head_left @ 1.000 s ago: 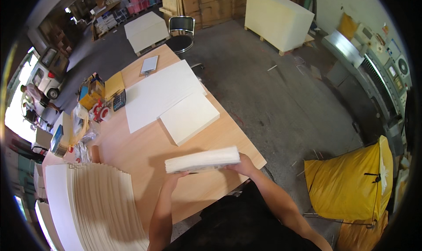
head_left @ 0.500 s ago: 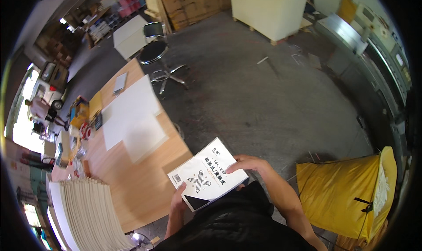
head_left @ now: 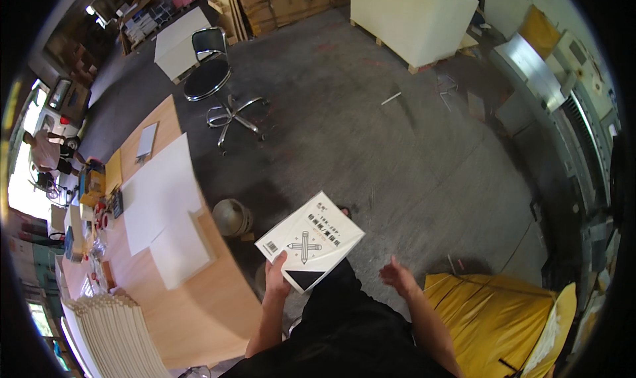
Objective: The person places paper sheets into plastic sleeves, stacks them, and then wraps a cardboard sheet around the stack on a table.
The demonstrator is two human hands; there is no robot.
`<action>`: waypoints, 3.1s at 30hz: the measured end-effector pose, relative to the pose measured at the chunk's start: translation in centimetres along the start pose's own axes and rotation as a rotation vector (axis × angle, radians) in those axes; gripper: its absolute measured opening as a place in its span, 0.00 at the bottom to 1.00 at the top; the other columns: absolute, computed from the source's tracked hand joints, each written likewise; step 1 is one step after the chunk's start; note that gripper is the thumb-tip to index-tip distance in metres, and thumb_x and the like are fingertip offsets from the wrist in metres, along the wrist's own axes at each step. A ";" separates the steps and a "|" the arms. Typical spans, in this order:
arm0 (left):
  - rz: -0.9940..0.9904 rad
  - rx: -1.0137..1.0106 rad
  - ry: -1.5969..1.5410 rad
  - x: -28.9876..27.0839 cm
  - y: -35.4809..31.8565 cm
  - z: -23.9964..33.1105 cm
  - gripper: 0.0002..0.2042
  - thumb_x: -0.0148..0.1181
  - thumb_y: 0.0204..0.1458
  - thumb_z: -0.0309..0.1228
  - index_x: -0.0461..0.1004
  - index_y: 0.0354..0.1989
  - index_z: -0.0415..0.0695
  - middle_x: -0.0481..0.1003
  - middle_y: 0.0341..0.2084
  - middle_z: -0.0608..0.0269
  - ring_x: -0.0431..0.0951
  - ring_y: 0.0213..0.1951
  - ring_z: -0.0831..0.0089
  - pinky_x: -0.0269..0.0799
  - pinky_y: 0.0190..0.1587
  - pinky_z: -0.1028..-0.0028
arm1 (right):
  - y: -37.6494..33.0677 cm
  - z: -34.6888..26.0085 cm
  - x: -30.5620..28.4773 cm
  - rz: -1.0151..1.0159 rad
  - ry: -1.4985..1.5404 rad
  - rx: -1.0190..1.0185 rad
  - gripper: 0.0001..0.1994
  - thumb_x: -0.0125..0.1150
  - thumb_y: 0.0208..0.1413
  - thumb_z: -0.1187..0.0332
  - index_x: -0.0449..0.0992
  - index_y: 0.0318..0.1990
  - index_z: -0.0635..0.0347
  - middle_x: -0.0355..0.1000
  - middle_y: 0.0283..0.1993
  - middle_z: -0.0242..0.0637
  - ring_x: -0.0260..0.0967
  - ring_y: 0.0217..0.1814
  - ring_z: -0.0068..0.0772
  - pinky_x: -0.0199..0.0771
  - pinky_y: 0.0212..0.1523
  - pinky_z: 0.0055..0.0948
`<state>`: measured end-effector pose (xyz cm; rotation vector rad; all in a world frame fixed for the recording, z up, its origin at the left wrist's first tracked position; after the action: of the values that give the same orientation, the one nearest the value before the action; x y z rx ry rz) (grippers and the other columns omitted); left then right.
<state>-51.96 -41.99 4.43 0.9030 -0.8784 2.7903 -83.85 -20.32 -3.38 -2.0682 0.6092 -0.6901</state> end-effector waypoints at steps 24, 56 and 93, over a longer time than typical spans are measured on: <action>-0.401 -0.306 0.167 46.8 39.7 -9.8 0.25 0.44 0.68 0.38 0.58 0.68 0.35 0.67 0.62 0.48 0.69 0.62 0.55 0.63 0.66 0.59 | 17.9 -50.9 4.1 -0.137 0.754 -0.435 0.25 0.65 0.58 0.72 0.66 0.63 0.61 0.72 0.59 0.40 0.70 0.61 0.39 0.70 0.63 0.39; -0.475 -0.485 1.426 102.9 98.6 -34.1 0.13 0.61 0.60 0.38 0.77 0.46 0.42 0.80 0.36 0.58 0.80 0.38 0.69 0.75 0.39 0.68 | 25.3 -118.6 -71.9 0.450 0.879 -1.275 0.27 0.59 0.53 0.66 0.69 0.62 0.62 0.72 0.62 0.39 0.70 0.62 0.42 0.67 0.65 0.41; -1.223 -0.842 0.891 195.0 123.2 -78.6 0.14 0.56 0.64 0.29 0.71 0.56 0.37 0.78 0.49 0.58 0.76 0.55 0.71 0.72 0.57 0.72 | 65.3 -162.7 -109.7 0.759 0.554 -0.116 0.17 0.55 0.62 0.55 0.70 0.48 0.59 0.73 0.42 0.39 0.71 0.35 0.37 0.72 0.37 0.37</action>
<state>-282.62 -120.35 0.17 -0.0582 -0.7661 1.2695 -282.76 -76.82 -6.29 -1.5336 1.6642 -0.7635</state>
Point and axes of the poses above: each hand's wrist, its own y-axis towards the middle knuckle, its own x-axis out of the palm, z = x × y, the point moved 4 cm from there along y, towards the middle knuckle
